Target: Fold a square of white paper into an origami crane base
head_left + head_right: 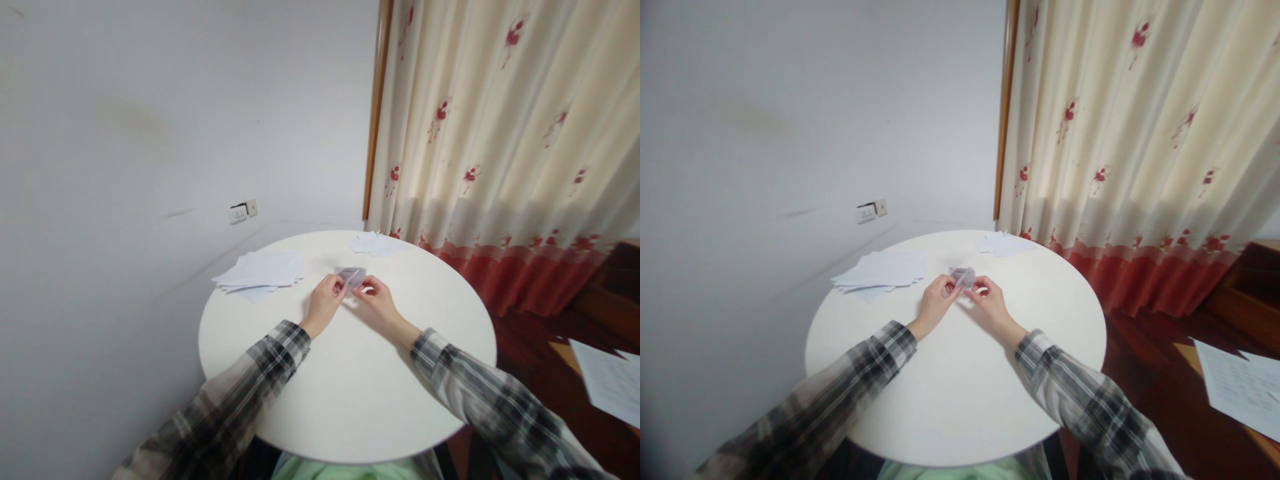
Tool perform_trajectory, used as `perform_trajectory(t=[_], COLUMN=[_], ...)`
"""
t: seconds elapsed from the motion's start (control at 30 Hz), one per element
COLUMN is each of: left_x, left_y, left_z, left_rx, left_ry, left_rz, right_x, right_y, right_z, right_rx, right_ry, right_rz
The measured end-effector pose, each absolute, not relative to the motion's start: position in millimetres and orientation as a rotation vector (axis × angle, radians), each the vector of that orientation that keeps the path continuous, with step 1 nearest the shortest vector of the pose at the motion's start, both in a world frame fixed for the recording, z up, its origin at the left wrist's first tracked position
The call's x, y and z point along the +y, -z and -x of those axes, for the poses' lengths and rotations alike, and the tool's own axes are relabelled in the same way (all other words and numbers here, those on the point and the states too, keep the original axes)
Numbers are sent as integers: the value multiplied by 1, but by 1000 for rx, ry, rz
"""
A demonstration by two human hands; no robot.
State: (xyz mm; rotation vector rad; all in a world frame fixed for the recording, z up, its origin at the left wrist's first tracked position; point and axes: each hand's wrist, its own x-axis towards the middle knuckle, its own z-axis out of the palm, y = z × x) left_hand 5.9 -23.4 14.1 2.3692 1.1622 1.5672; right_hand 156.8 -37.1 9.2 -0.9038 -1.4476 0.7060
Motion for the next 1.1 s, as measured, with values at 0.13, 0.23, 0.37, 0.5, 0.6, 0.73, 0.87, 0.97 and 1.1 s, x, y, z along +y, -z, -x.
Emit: perform_trajectory(t=[0.13,0.23,0.37,0.5,0.6,0.73,0.87,0.97,1.1], left_x=[-23,-24,-25,-25,-25,-26,-24,-22,-20], left_y=[-14,-13,-12,-13,-14,-15,-14,-13,-12], left_z=[-6,-6,-6,-7,-7,-7,-7,-6,-5], left_rx=[1148,1110,1047,1068,1089,1085,1086,1089,1064], left_ry=[-1585,-1549,-1490,-1526,-1538,-1512,-1513,-1532,-1534], left_rz=[-2334,-2348,-2378,-2345,-2335,-2336,-2305,-2285,-2299], right_x=[-36,-36,-35,-32,-29,-26,-26,-27,-27], right_y=[-8,-8,-6,-4,-1,0,-2,-4,-4], right_z=[-157,-155,-154,-155,-157,-159,-160,-161,-162], right_rx=[-1439,-1474,-1466,-1455,-1450,-1427,-1372,-1345,-1328], right_ry=[-735,-754,-776,-740,-721,-745,-820,-848,-762], right_rz=[873,888,906,898,894,874,842,821,858])
